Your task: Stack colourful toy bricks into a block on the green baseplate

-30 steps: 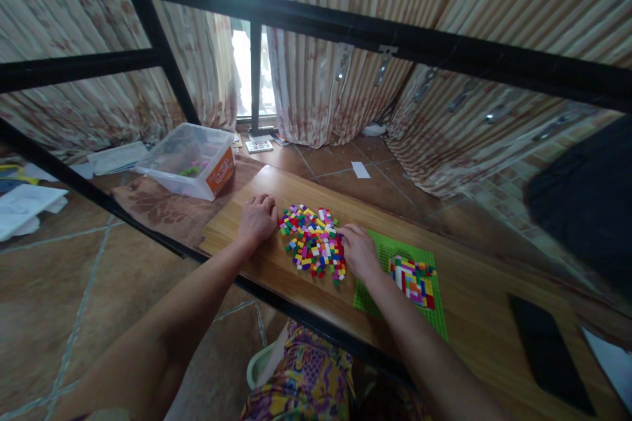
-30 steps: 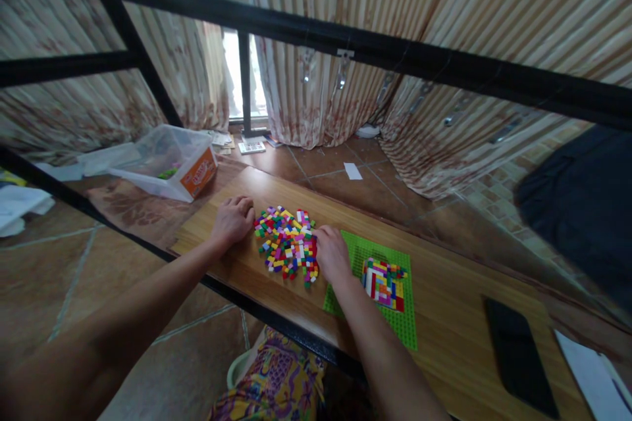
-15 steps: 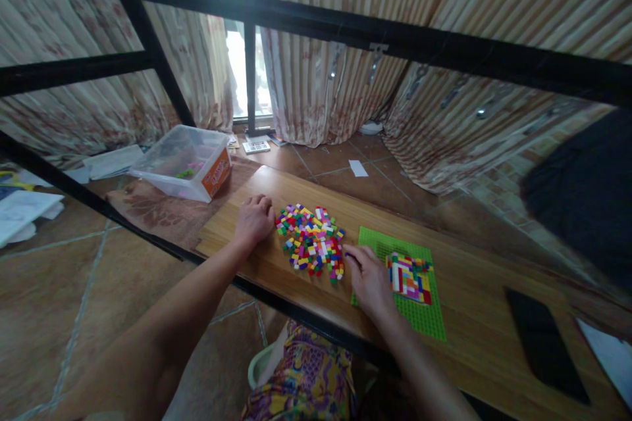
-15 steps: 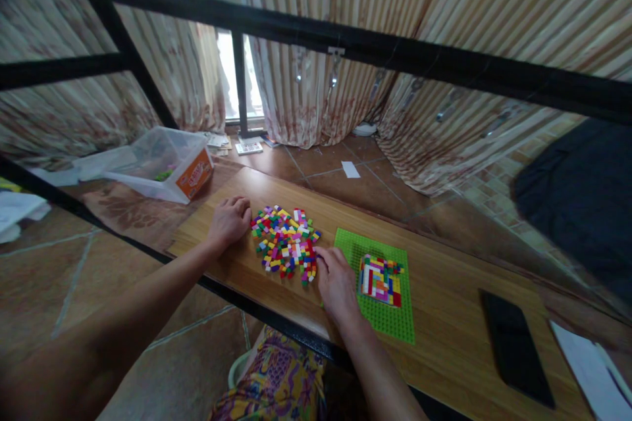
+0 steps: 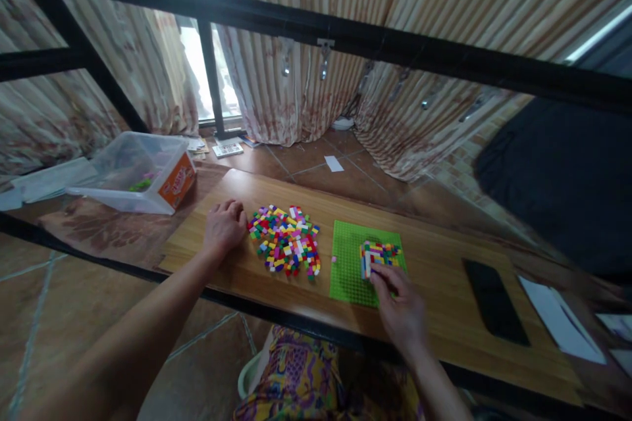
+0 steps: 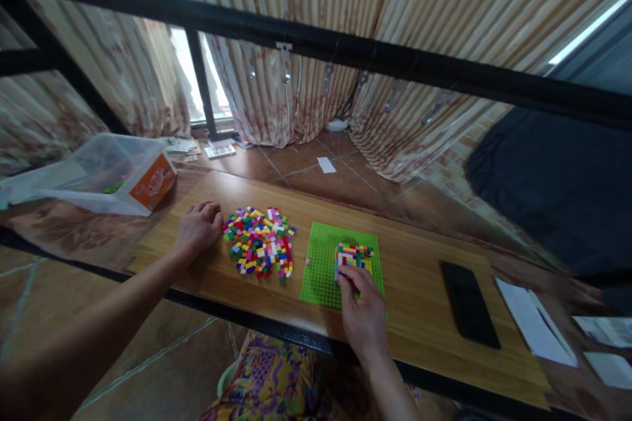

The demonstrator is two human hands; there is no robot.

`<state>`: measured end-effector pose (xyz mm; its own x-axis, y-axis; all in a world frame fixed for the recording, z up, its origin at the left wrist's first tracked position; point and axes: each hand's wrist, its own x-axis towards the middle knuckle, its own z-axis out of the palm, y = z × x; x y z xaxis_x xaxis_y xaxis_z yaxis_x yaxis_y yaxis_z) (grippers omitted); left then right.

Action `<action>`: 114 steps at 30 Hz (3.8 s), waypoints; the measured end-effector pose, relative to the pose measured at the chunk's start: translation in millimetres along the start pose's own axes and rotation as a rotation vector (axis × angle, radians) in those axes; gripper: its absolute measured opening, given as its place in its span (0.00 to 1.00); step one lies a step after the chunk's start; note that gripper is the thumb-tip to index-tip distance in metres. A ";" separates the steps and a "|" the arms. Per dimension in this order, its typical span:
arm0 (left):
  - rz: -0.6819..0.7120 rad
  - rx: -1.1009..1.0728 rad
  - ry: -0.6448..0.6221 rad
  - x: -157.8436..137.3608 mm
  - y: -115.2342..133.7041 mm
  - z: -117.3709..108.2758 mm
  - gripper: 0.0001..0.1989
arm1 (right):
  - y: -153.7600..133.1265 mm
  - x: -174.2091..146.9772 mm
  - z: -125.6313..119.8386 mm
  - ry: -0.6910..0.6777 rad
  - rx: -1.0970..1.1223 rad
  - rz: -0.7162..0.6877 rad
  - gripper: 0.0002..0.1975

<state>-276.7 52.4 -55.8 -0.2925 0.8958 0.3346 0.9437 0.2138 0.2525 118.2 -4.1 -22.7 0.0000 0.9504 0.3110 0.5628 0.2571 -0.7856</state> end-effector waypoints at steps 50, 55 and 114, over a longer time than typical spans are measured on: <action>0.037 0.070 0.013 1.9 -2.3 2.3 0.15 | 46.8 47.4 -17.1 0.279 -0.024 0.321 0.23; 0.038 0.068 0.020 1.8 -3.6 3.2 0.15 | 55.0 53.4 -11.1 0.349 0.123 0.436 0.20; -0.034 -0.070 0.004 -7.7 4.7 0.4 0.11 | -42.0 30.3 123.8 -0.298 -0.147 -0.472 0.10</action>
<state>-270.0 46.6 -57.5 -0.3254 0.8866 0.3286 0.9200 0.2166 0.3266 -7.8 35.6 -46.4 -0.4994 0.7526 0.4291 0.5543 0.6582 -0.5094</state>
